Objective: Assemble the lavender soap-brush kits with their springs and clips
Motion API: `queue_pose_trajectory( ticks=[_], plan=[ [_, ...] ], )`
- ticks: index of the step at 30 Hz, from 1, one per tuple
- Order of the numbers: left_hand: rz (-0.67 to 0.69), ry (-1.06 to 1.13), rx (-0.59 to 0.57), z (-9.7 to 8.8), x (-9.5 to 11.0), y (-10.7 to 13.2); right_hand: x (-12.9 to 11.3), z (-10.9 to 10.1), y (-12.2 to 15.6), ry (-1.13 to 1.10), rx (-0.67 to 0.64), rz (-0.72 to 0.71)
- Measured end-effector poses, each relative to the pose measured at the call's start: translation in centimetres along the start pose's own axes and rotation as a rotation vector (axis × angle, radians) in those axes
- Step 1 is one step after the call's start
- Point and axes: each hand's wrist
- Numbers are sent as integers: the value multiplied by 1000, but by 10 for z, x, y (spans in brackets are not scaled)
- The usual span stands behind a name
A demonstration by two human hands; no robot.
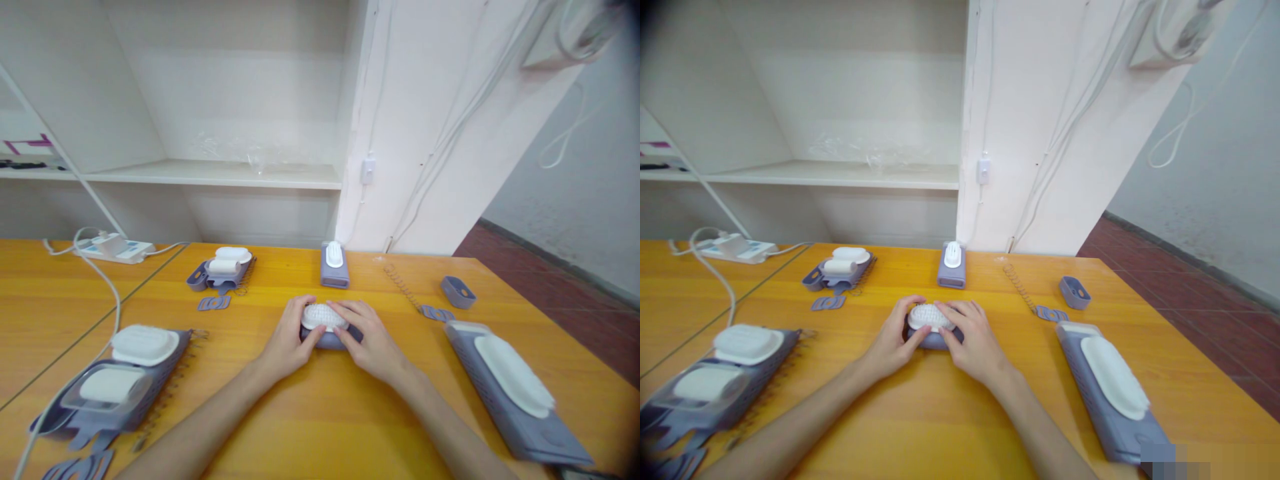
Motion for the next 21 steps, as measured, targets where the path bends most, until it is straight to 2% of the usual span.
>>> queue_pose_trajectory(
  ticks=[4, 9, 11, 14, 18, 21],
  plan=[
    [-58, 11, 73, 3, -7, -2, 10, 3, 4, -67, 64, 103],
    [-62, 21, 50, 4, -7, -2, 11, 5, 4, -67, 69, 121],
    [-40, -36, 76, 3, -6, -2, 11, 5, 3, -69, 90, 137],
    [-54, -177, 176, 2, -3, -1, 12, 6, 4, -77, 107, 174],
    [-74, -307, 279, 2, -2, 0, 14, 8, 6, -69, 102, 127],
    [-39, -304, 256, 2, -4, 0, 13, 8, 6, -43, 73, 105]
  ],
)
Point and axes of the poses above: each hand's wrist, its own y-axis away from the middle knuckle, its own z-axis out of the palm, x = y × z, and after that the axes turned 12 degrees about -z, right-handed
